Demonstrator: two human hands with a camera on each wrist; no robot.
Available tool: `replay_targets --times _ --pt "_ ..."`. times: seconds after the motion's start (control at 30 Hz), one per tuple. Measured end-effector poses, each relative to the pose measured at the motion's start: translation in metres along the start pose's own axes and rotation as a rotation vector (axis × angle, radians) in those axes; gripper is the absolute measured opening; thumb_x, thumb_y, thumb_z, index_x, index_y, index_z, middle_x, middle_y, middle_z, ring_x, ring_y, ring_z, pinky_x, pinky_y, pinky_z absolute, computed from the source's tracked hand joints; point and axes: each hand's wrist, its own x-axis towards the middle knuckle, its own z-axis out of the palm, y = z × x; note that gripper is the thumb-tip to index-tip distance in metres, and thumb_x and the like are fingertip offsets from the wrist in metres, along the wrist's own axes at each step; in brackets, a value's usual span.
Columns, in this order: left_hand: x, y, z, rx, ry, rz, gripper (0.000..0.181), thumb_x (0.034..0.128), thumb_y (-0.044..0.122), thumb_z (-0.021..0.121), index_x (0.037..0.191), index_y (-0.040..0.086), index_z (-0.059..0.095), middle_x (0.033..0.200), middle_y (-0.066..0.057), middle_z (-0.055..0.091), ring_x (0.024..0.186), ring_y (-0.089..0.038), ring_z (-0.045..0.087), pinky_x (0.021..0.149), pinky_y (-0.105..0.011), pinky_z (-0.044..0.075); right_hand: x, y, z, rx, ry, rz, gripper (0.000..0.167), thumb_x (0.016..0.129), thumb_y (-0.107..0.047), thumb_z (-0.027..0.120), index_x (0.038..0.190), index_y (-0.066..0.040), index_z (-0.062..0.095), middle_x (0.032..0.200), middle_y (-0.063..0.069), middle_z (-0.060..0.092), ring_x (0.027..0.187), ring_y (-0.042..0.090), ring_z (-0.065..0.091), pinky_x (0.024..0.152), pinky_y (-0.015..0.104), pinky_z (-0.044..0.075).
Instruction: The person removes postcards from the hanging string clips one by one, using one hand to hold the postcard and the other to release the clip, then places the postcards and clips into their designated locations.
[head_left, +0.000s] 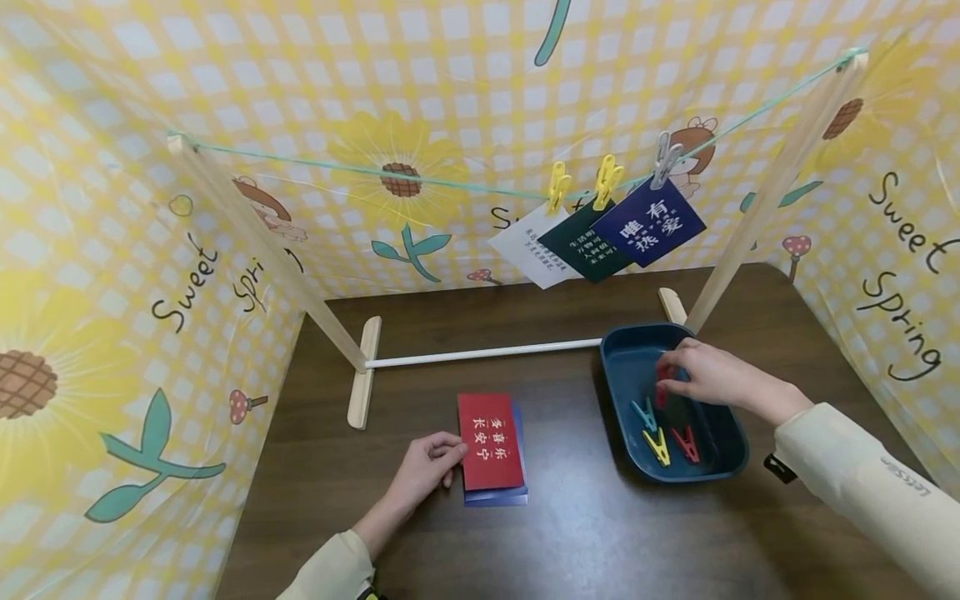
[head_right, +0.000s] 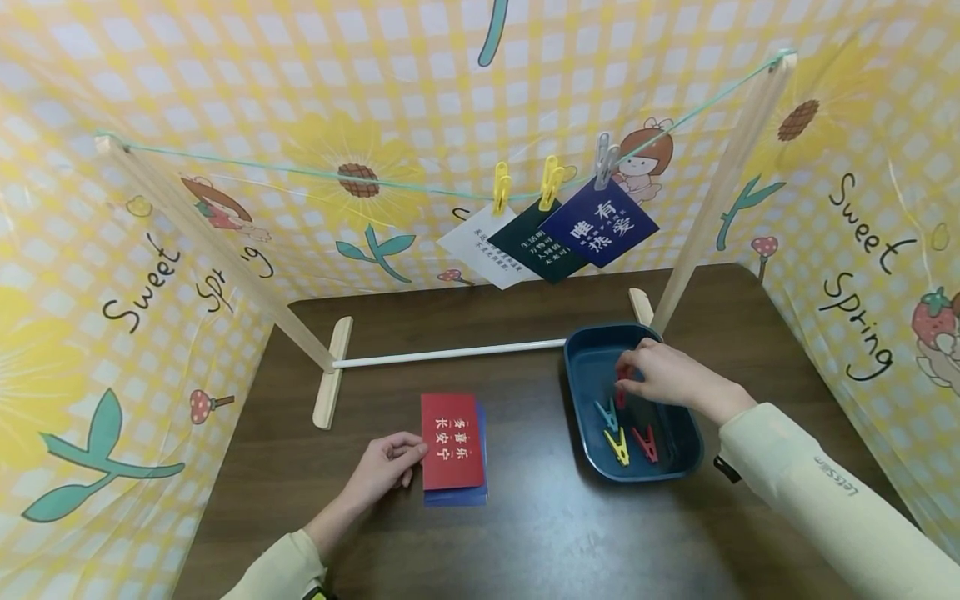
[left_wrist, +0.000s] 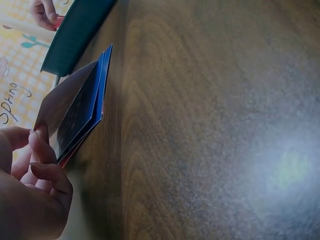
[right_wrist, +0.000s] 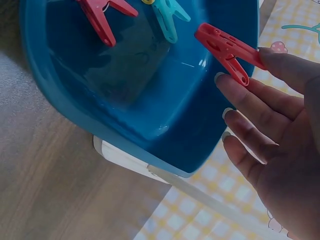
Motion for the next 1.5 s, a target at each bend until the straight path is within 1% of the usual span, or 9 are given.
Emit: replay_targets --times 0.2,0.37,0.63,0.8,0.93,1.07,1.17,1.33,1.5 --pt "0.0 -0.001 -0.002 0.024 -0.035 -0.005 0.023 0.101 0.015 0.069 0.111 -0.005 0.071 0.065 -0.008 0.061 0.053 -0.01 0.05 0.051 -0.023 0.041 0.001 0.003 0.003 0.002 -0.015 0.006 0.025 0.095 -0.023 0.077 0.11 -0.002 0.076 0.098 0.004 0.069 0.093 0.023 0.06 0.073 0.037 0.054" --pt "0.0 -0.003 -0.002 0.036 -0.059 -0.006 0.021 0.1012 0.014 0.069 0.11 -0.005 0.071 0.065 -0.005 0.06 0.054 -0.01 0.049 0.051 -0.022 0.042 0.003 0.006 0.006 0.018 -0.038 0.008 0.025 0.096 -0.022 0.076 0.111 -0.001 0.075 0.098 0.003 0.069 0.091 0.021 0.058 0.072 0.034 0.053" --pt "0.004 -0.009 -0.001 0.083 -0.078 -0.001 0.02 0.1011 0.014 0.069 0.108 -0.004 0.072 0.07 -0.003 0.064 0.055 -0.009 0.049 0.051 -0.021 0.041 0.005 0.008 0.007 0.014 -0.064 0.006 0.027 0.096 -0.022 0.077 0.111 0.0 0.074 0.096 0.001 0.069 0.088 0.019 0.058 0.072 0.035 0.054" --pt "0.004 -0.01 -0.002 0.095 -0.077 -0.003 0.023 0.101 0.015 0.068 0.112 -0.005 0.069 0.075 -0.003 0.069 0.055 -0.009 0.05 0.052 -0.021 0.042 0.006 0.009 0.01 0.008 -0.077 0.006 0.024 0.096 -0.022 0.076 0.109 -0.001 0.074 0.093 -0.001 0.068 0.086 0.018 0.056 0.071 0.034 0.052" --pt "0.004 -0.01 -0.002 0.087 -0.075 0.002 0.023 0.1016 0.014 0.067 0.114 -0.006 0.067 0.081 -0.006 0.072 0.054 -0.009 0.052 0.05 -0.021 0.043 0.006 0.01 0.013 -0.007 -0.086 0.011 0.022 0.097 -0.021 0.075 0.107 -0.002 0.074 0.091 -0.002 0.068 0.086 0.019 0.056 0.071 0.034 0.051" --pt "0.002 -0.007 -0.001 0.08 -0.069 0.003 0.022 0.1017 0.012 0.067 0.114 -0.006 0.067 0.08 -0.008 0.072 0.051 -0.008 0.054 0.049 -0.021 0.044 0.006 0.01 0.014 -0.017 -0.101 0.02 0.02 0.097 -0.021 0.075 0.105 -0.003 0.074 0.091 -0.001 0.068 0.085 0.018 0.057 0.071 0.035 0.051" --pt "0.001 -0.006 0.0 0.08 -0.067 0.005 0.021 0.1011 0.011 0.067 0.113 -0.006 0.066 0.079 -0.009 0.072 0.051 -0.009 0.054 0.048 -0.022 0.044 0.005 0.01 0.014 -0.019 -0.104 0.018 0.019 0.096 -0.021 0.075 0.103 -0.003 0.074 0.09 -0.001 0.068 0.083 0.018 0.056 0.07 0.035 0.051" --pt "0.001 -0.005 0.001 0.079 -0.076 0.02 0.019 0.0996 0.01 0.069 0.109 -0.007 0.066 0.08 -0.01 0.073 0.05 -0.01 0.053 0.048 -0.022 0.043 0.006 0.011 0.015 -0.038 -0.103 0.027 0.014 0.096 -0.02 0.076 0.098 -0.007 0.073 0.085 -0.002 0.064 0.079 0.016 0.052 0.066 0.032 0.049" --pt "0.001 -0.006 0.002 0.117 -0.06 0.012 0.013 0.0989 0.01 0.069 0.102 -0.003 0.067 0.076 -0.008 0.072 0.048 -0.009 0.053 0.047 -0.02 0.041 0.008 0.014 0.017 -0.065 -0.105 0.037 0.014 0.096 -0.022 0.076 0.094 -0.009 0.072 0.082 -0.002 0.06 0.076 0.014 0.051 0.063 0.03 0.048"
